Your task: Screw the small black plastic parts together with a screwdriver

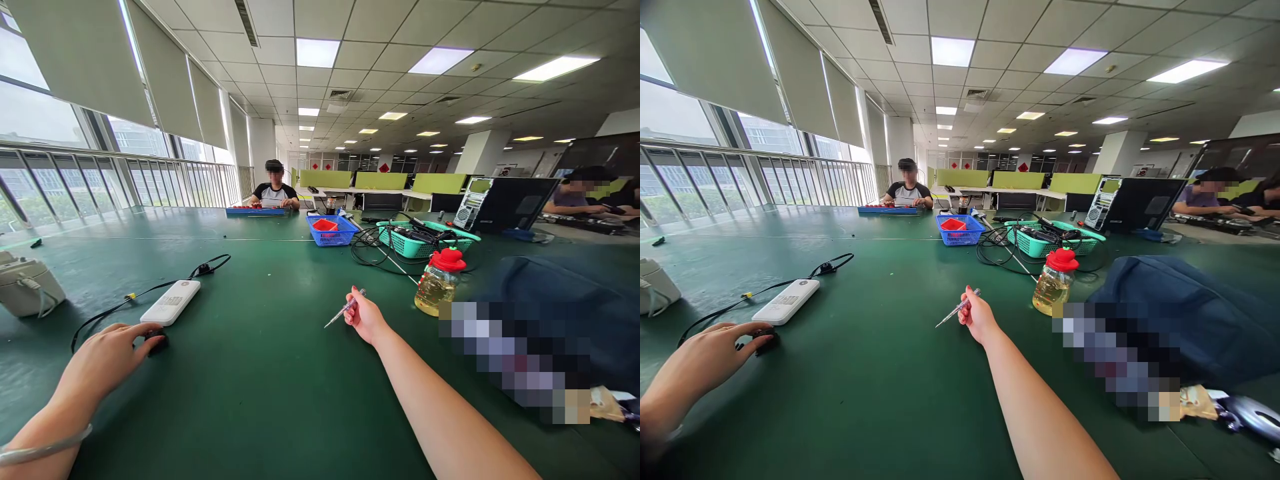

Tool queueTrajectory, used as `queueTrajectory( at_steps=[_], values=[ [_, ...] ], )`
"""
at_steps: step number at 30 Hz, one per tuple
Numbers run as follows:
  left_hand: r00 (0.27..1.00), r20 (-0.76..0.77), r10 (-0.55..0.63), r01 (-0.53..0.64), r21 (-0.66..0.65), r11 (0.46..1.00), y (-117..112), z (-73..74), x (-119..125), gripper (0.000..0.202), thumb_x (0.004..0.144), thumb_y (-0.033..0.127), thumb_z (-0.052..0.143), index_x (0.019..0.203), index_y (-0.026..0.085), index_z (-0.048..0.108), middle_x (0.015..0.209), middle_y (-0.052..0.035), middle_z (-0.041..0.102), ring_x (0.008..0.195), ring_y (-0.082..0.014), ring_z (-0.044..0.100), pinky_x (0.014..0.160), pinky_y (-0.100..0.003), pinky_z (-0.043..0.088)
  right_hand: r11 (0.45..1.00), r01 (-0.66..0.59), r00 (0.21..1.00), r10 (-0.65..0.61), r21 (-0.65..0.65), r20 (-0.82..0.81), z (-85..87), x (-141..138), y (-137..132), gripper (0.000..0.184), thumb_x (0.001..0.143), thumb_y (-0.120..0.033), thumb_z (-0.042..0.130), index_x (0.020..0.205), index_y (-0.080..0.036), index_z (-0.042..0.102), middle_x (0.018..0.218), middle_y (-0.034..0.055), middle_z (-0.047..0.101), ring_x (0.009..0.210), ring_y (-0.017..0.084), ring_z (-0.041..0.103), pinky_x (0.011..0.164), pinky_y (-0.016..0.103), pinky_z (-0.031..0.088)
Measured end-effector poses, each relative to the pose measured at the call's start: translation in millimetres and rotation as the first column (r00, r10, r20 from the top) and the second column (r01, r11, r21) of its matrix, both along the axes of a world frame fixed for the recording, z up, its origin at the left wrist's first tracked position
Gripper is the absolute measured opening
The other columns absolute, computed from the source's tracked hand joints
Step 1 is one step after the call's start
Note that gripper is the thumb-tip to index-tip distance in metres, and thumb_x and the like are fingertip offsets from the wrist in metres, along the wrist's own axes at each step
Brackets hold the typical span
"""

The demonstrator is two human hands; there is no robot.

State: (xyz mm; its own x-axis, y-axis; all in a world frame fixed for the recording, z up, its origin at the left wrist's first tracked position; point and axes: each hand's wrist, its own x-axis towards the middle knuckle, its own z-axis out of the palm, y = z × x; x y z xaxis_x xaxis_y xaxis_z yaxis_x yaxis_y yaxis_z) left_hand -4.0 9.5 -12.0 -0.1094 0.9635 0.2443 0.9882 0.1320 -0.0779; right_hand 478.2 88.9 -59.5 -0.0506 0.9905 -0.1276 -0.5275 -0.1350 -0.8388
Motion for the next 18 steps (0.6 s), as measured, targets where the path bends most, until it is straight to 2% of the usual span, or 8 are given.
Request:
queueTrajectory(
  at_steps=[8, 11, 15, 18],
  values=[
    [0.995, 0.05, 0.089, -0.084, -0.104, 0.991, -3.2, 8.2, 7.1, 0.055, 0.083, 0.059, 0.038, 0.119, 0.029, 0.067, 0.106, -0.0115, 0.07, 0.103, -0.0303, 0.062, 0.087, -0.04, 0.046, 1.0, 0.002, 1.0, -0.002, 0.004, 0.003, -2.2, 0.2, 1.3, 0.042, 0.077, -0.056, 0.069, 0.065, -0.02, 0.05, 0.04, -0.0074, 0.038, 0.038, 0.008, 0.038, 0.04, 0.021, 0.028],
    [0.986, 0.095, 0.137, -0.126, -0.111, 0.986, -4.3, 11.4, 7.4, 0.056, 0.085, 0.059, 0.036, 0.119, 0.027, 0.067, 0.108, -0.013, 0.07, 0.098, -0.0303, 0.064, 0.081, -0.037, 0.049, 1.0, -0.002, 1.0, 0.002, 0.005, -0.002, -1.8, 0.4, 0.8, 0.042, 0.078, -0.055, 0.069, 0.064, -0.02, 0.05, 0.04, -0.0073, 0.039, 0.037, 0.008, 0.038, 0.04, 0.022, 0.028],
    [0.954, 0.157, 0.254, -0.23, -0.154, 0.961, -4.0, 11.6, 1.2, 0.055, 0.09, 0.049, 0.032, 0.136, 0.027, 0.053, 0.097, -0.0104, 0.073, 0.086, -0.028, 0.068, 0.069, -0.033, 0.05, 1.0, 0.008, 1.0, -0.008, -0.001, 0.001, -0.8, 0.4, -0.1, 0.041, 0.078, -0.054, 0.069, 0.064, -0.02, 0.051, 0.04, -0.0071, 0.039, 0.038, 0.008, 0.038, 0.04, 0.022, 0.028],
    [0.965, 0.11, 0.237, -0.209, -0.22, 0.953, 0.1, 2.1, -10.0, 0.058, 0.089, 0.035, 0.035, 0.145, 0.02, 0.04, 0.104, -0.0116, 0.073, 0.095, -0.0285, 0.068, 0.077, -0.034, 0.05, 1.0, -0.004, 1.0, 0.004, 0.007, -0.001, -0.8, 0.3, 0.1, 0.042, 0.077, -0.056, 0.069, 0.064, -0.02, 0.05, 0.04, -0.0072, 0.039, 0.038, 0.008, 0.038, 0.041, 0.021, 0.028]
  ],
)
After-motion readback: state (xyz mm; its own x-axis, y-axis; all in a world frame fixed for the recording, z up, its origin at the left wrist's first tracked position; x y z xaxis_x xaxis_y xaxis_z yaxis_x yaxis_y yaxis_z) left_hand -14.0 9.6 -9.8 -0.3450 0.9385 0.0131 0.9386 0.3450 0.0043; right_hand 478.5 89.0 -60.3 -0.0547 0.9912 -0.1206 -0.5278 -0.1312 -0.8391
